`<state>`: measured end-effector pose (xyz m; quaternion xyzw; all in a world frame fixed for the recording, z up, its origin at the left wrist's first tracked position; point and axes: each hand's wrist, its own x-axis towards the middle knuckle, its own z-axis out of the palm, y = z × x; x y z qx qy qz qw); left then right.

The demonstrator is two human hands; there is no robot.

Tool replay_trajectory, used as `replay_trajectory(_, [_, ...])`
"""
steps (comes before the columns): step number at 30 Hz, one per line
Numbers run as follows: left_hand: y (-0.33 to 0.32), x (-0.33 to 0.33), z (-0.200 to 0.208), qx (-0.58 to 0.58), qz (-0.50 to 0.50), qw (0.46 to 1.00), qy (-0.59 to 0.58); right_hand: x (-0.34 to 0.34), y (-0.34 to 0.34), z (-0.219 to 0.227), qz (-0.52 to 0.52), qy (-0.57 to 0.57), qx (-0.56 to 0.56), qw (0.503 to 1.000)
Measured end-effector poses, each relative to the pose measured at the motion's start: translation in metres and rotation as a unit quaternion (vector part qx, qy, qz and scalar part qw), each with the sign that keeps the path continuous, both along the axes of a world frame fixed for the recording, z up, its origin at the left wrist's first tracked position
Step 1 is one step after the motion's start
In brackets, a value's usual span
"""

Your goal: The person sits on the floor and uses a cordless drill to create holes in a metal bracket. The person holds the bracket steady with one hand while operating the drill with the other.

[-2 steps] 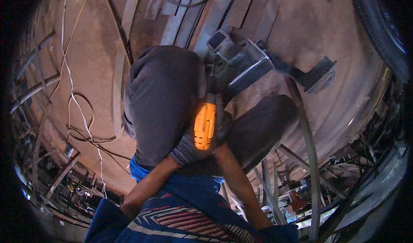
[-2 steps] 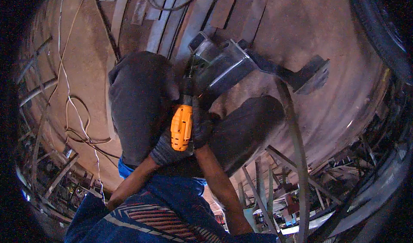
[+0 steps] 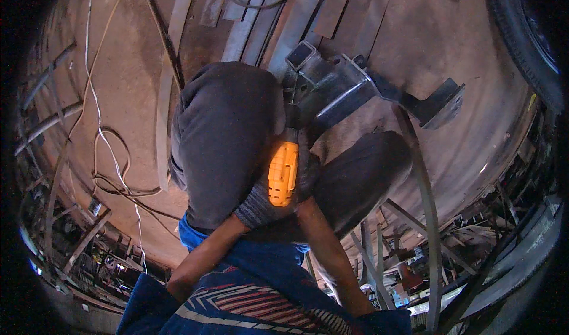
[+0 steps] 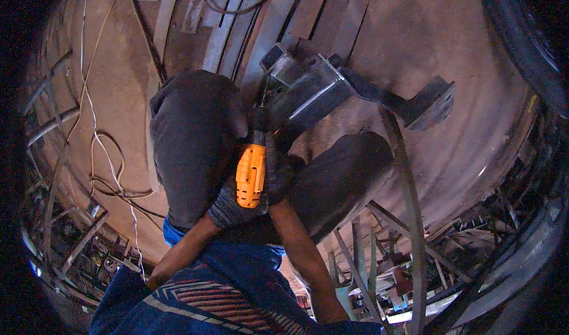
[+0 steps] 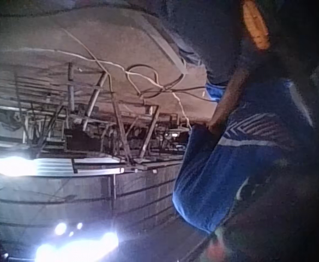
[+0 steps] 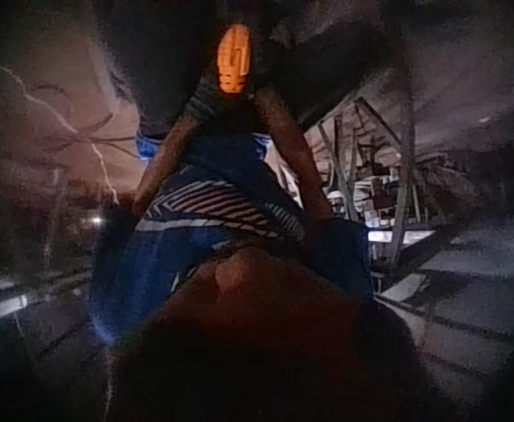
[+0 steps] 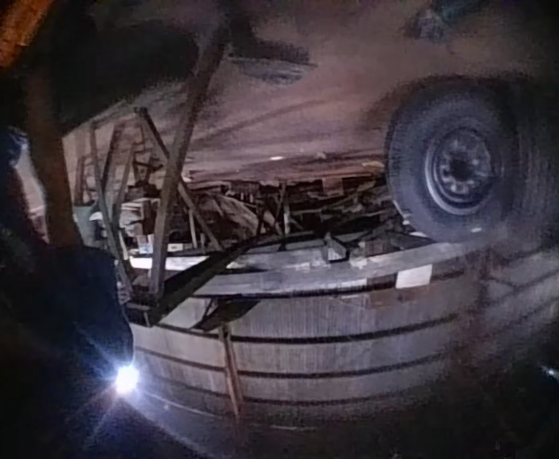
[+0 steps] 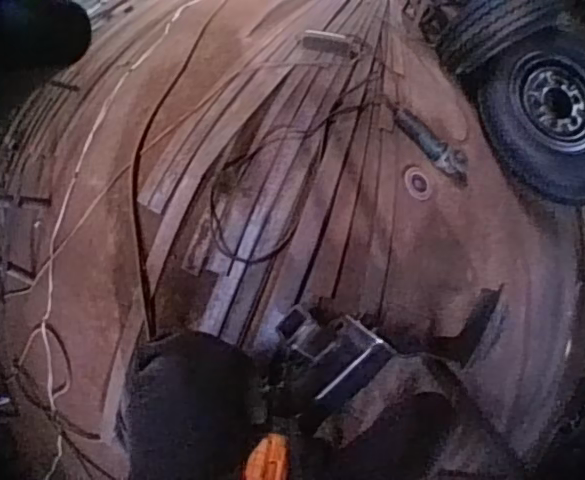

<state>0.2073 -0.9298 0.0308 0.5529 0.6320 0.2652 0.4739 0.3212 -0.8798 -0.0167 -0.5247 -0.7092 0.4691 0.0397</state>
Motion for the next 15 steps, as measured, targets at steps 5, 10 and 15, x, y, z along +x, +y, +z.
replay_trajectory(5, [-0.001, 0.000, -0.003, -0.023, 0.004, 0.999, -0.025, 0.000, 0.002, 0.000, 0.002, -0.004, 0.001, 1.000])
replay_trajectory(10, [0.001, -0.001, -0.005, 0.003, 0.009, 1.000, -0.012, -0.001, 0.003, -0.003, 0.002, -0.010, 0.003, 1.000])
replay_trajectory(15, [-0.006, -0.004, -0.011, 0.020, -0.046, 0.997, 0.059, -0.005, 0.000, -0.003, -0.002, -0.010, -0.002, 1.000])
